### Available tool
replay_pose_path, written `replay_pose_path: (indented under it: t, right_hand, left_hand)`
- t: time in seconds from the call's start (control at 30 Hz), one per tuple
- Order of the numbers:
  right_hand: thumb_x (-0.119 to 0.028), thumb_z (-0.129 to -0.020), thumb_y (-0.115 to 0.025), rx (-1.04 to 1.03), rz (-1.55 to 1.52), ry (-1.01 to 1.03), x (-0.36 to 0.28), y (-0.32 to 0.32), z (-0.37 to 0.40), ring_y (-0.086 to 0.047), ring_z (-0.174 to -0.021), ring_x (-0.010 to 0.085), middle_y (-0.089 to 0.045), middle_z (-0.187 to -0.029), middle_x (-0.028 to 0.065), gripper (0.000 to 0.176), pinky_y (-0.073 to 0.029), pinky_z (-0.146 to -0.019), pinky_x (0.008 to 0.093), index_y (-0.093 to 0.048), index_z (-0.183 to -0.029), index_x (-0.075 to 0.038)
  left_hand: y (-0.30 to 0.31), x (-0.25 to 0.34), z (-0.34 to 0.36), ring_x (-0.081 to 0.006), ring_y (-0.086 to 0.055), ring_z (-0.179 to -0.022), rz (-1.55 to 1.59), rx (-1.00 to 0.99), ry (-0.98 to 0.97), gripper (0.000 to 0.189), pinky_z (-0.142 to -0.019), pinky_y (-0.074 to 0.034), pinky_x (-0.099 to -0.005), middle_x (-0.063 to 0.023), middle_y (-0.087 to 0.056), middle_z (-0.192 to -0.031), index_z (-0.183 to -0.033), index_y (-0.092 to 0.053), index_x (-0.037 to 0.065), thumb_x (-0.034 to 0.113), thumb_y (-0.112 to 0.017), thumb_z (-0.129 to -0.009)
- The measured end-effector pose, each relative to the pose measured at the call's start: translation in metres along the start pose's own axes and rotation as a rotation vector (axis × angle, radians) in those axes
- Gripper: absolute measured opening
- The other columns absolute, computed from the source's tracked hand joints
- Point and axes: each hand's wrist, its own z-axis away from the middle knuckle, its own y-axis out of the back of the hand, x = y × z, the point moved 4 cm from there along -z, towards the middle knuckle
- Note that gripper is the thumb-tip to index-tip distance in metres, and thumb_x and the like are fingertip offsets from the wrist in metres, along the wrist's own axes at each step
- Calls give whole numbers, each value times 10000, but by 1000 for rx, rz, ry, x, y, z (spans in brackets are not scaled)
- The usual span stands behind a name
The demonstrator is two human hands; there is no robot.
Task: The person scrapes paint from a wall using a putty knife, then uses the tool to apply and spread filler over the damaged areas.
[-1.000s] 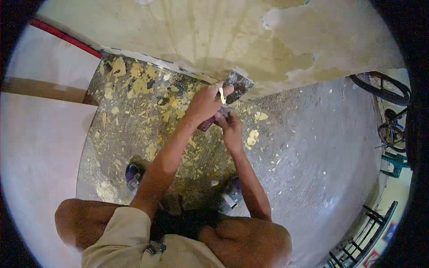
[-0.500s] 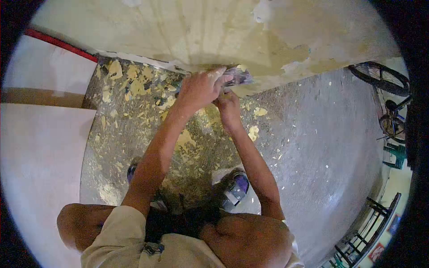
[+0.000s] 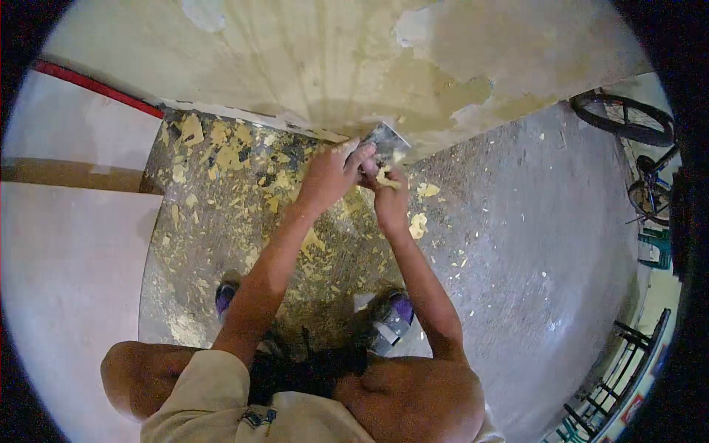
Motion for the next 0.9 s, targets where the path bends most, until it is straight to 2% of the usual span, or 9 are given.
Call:
replay_pose_path:
  t: [0.17,0.3,0.4,0.47,0.6,0.67,0.7,0.83,0.9]
  right_hand:
    - [-253,-858,-590,79,349,30,-4,16,-2,-609,-671,156,-624,-739,95,298,-500,-631,290,-603,-838,45]
    - [-313,-836,-615,111,120,59,-22,9,4,-555,-593,134,-579,-661,59,338,-456,-529,276,-583,-759,14]
    - [-316,-833,-617,130,167,30,-26,8,4,-558,-597,129,-571,-651,56,344,-458,-518,275,-575,-764,18]
    - [-315,-825,-627,133,163,69,-35,11,4,-551,-583,127,-560,-637,53,343,-453,-503,266,-579,-752,17]
    - [-308,-812,-642,169,244,100,-35,18,5,-521,-532,131,-522,-579,47,338,-427,-488,272,-584,-718,11]
    - [-271,-815,-639,252,390,174,-19,27,6,-487,-513,135,-518,-566,42,321,-400,-496,289,-577,-712,26]
    - [-205,-814,-630,181,415,53,-20,26,8,-454,-514,144,-539,-579,45,258,-376,-506,301,-575,-732,33]
    - [-160,-824,-615,214,511,125,-33,21,16,-434,-521,153,-543,-580,95,203,-355,-495,318,-582,-750,26]
    - [-168,-822,-621,211,511,181,-39,22,16,-439,-520,155,-535,-575,109,213,-353,-494,325,-582,-742,26]
  left_hand:
    - [5,15,-3,-381,-590,-846,198,-92,94,526,-746,-464,-397,-254,-601,-906,-1043,-572,-48,438,-455,-879]
    - [5,22,0,-376,-588,-841,184,-46,52,518,-736,-462,-397,-247,-600,-902,-1017,-576,-54,431,-451,-883]
    - [1,23,-1,-373,-587,-842,245,18,83,502,-727,-460,-396,-235,-603,-896,-1011,-581,-41,427,-454,-883]
    - [7,34,-1,-375,-589,-820,222,95,-49,477,-712,-459,-402,-224,-608,-876,-983,-589,-27,419,-451,-886]
    - [10,42,-2,-364,-596,-783,203,58,-5,447,-694,-461,-397,-215,-611,-835,-948,-592,-19,402,-452,-890]
    - [9,41,3,-342,-598,-727,348,-44,91,443,-670,-460,-387,-208,-606,-782,-912,-587,-21,400,-450,-894]
    - [0,29,3,-320,-596,-715,312,-39,72,456,-675,-458,-368,-201,-608,-774,-943,-590,-17,414,-450,-895]
    - [-11,17,2,-295,-601,-744,402,-8,31,492,-700,-454,-348,-195,-620,-793,-972,-588,-29,437,-450,-892]
    - [-23,5,-2,-142,-564,-743,524,-105,88,478,-712,-434,-276,-66,-615,-796,-946,-585,-16,441,-451,-898]
